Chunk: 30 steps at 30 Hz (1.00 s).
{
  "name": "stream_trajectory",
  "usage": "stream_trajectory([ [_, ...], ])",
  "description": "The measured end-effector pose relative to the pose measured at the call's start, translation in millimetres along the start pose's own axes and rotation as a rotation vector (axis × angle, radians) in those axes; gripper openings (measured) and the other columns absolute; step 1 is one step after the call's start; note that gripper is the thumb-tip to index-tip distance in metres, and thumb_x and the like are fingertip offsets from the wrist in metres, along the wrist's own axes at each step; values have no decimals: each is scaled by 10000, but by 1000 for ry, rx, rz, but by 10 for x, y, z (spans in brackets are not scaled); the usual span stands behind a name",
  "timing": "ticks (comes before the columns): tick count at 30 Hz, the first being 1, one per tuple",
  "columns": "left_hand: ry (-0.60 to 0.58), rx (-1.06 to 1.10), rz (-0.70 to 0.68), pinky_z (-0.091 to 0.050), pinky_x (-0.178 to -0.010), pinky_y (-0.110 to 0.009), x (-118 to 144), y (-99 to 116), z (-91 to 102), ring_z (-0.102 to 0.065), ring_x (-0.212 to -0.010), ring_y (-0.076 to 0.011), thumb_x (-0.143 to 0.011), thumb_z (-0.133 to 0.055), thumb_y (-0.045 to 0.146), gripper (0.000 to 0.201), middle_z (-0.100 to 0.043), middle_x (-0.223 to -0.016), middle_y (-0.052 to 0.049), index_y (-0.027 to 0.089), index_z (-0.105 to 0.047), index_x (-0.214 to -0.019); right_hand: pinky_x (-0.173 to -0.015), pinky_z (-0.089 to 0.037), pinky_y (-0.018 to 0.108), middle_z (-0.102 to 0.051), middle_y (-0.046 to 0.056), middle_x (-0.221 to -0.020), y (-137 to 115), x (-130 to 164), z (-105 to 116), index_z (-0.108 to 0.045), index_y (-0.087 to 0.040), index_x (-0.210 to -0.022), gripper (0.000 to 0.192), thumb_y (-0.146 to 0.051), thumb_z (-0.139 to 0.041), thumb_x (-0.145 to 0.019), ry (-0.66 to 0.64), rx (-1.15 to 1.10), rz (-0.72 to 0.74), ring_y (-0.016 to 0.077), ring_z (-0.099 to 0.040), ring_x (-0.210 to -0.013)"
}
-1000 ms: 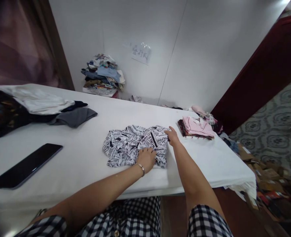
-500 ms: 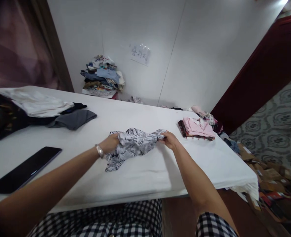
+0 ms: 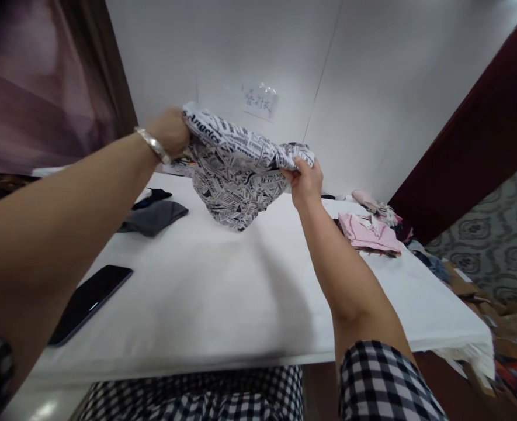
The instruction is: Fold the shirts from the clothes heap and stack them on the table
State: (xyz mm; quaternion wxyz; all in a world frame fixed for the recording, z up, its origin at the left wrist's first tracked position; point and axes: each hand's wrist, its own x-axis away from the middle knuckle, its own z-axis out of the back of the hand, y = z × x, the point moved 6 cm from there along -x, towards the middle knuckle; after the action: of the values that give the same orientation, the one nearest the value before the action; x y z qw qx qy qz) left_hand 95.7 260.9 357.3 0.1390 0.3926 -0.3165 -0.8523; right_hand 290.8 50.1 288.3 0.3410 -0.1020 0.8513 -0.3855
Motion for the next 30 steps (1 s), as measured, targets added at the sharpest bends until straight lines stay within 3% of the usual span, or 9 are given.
stream_trajectory([
  [3, -122, -56, -77, -427, -984, -402, 508, -174, -192, -583, -1033, -222, -807, -482, 185, 236, -680, -947, -23, 173, -659, -962, -718, -564, 287, -659, -21, -952, 80, 675, 255, -572, -236, -981, 331, -238, -708, -679, 16, 65, -65, 158, -626, -899],
  [5, -247, -55, -38, -483, -892, -381, 1070, -426, -462, -620, -854, -199, -748, -519, 207, 182, -689, -824, -39, 150, -657, -852, -703, -563, 291, -671, 5, -992, 292, 1260, 549, -590, -229, -1030, 369, -249, -716, -684, 74, 125, -193, 175, -631, -905],
  [9, -593, 37, 126, -503, -777, -292, 2336, -845, -1100, -636, -810, -173, -766, -445, 220, 214, -699, -840, -13, 200, -645, -843, -635, -563, 305, -695, 40, -1006, 766, 2384, 1152, -616, -236, -1088, 426, -295, -724, -680, 225, 279, -556, 211, -658, -844],
  [12, -680, 51, 154, -491, -779, -286, 2926, -909, -1296, -628, -835, -170, -783, -421, 185, 232, -693, -872, -9, 223, -637, -859, -672, -574, 351, -702, 48, -1026, 888, 2872, 1353, -603, -247, -1138, 481, -317, -729, -679, 280, 287, -676, 233, -669, -851],
  [14, -673, 23, 103, -477, -825, -302, 3074, -875, -1296, -614, -873, -169, -789, -418, 156, 255, -685, -910, -11, 236, -637, -894, -728, -575, 379, -701, 49, -1049, 873, 3004, 1386, -581, -254, -1180, 541, -320, -742, -668, 310, 270, -684, 242, -668, -884],
  [18, -653, -1, 18, -468, -842, -318, 3102, -801, -1242, -595, -870, -164, -830, -405, 142, 259, -676, -894, -24, 237, -634, -904, -726, -573, 366, -694, 55, -1070, 811, 3027, 1390, -551, -245, -1221, 607, -318, -752, -653, 306, 289, -696, 235, -664, -893],
  [23, -656, -65, -107, -332, -1062, -428, 3189, -698, -1211, -605, -945, -159, -797, -441, 87, 327, -692, -957, -13, 272, -649, -969, -490, -531, 320, -695, 28, -955, 772, 2945, 1510, -418, -283, -1361, 757, -413, -720, -679, 90, 583, -820, 189, -637, -613],
  [26, -660, -119, -102, -258, -1116, -495, 3292, -683, -1124, -546, -1141, -206, -742, -514, 97, 410, -672, -1106, -22, 298, -635, -1078, -534, -523, 335, -691, 42, -924, 623, 2816, 1673, -464, -263, -1350, 722, -453, -692, -692, 4, 920, -690, 204, -630, -633],
  [30, -588, -71, 30, -267, -1132, -491, 3335, -773, -931, -411, -1313, -239, -754, -554, 196, 495, -559, -1336, -45, 291, -556, -1240, -745, -529, 378, -602, 99, -1204, 426, 2639, 1700, -598, -247, -1200, 509, -461, -640, -740, -78, 1164, -396, 271, -600, -998],
])
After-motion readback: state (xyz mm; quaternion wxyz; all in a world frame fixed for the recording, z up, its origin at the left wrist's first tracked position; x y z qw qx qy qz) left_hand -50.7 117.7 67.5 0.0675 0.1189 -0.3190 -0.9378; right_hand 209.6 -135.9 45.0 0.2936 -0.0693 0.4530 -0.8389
